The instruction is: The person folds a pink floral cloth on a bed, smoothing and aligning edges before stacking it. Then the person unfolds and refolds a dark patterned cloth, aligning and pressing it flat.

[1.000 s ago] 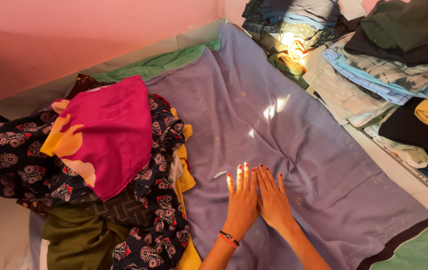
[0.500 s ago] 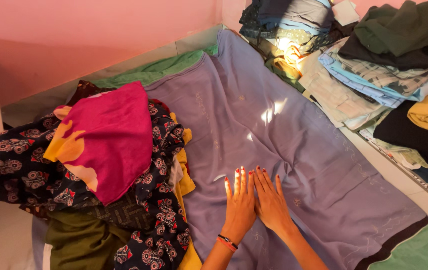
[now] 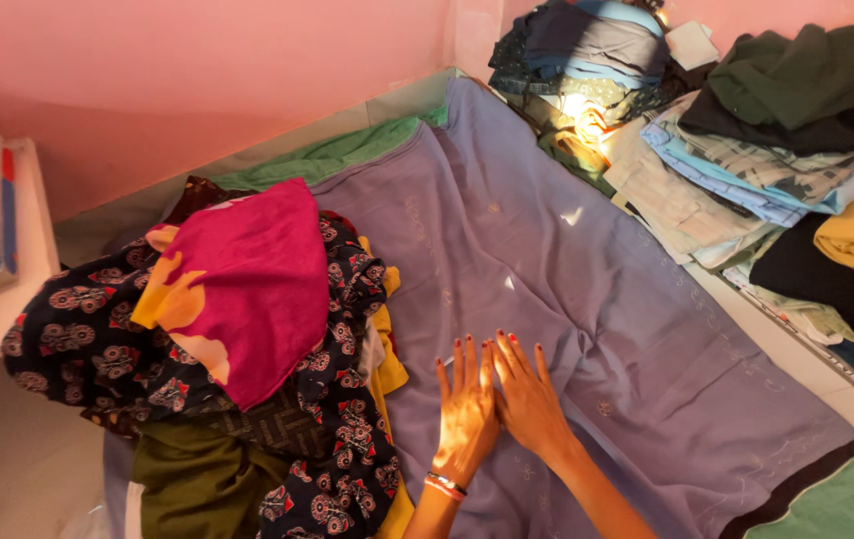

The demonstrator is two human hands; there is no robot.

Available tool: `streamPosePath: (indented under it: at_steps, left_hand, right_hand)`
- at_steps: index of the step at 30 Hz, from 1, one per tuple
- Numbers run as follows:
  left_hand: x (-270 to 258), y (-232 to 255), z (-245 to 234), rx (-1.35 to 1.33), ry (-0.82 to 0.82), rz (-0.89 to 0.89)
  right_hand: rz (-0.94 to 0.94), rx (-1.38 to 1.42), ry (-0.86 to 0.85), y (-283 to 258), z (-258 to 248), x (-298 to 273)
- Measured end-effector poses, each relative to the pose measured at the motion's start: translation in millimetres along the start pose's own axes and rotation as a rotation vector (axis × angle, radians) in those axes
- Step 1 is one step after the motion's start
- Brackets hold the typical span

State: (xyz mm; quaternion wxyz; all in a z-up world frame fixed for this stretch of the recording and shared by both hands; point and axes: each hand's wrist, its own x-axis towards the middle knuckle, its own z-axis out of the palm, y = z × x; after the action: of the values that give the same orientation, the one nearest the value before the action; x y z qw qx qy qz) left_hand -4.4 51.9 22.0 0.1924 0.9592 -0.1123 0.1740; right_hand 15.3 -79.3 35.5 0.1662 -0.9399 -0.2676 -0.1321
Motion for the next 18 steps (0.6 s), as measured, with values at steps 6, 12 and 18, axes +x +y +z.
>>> streamPosePath:
  at_steps: [6,12,18]
  left_hand:
    - [-7.6,-44.8,-63.0,-0.114,0.090,-0.155]
    - [-17.0,-114.0,-122.1,-0.038,0.175,-0.297]
    - [-21.2,-179.3,-140.1,-0.065,0.541,-0.599]
  right_hand:
    - [-0.081,0.045,-0.044,-49.3,8.8,42.5]
    - [-0.228,0.046,-0.079,-116.0,22.0,97.5]
    - [-0.386,0.088,-0.090,-182.0,39.0,150.5]
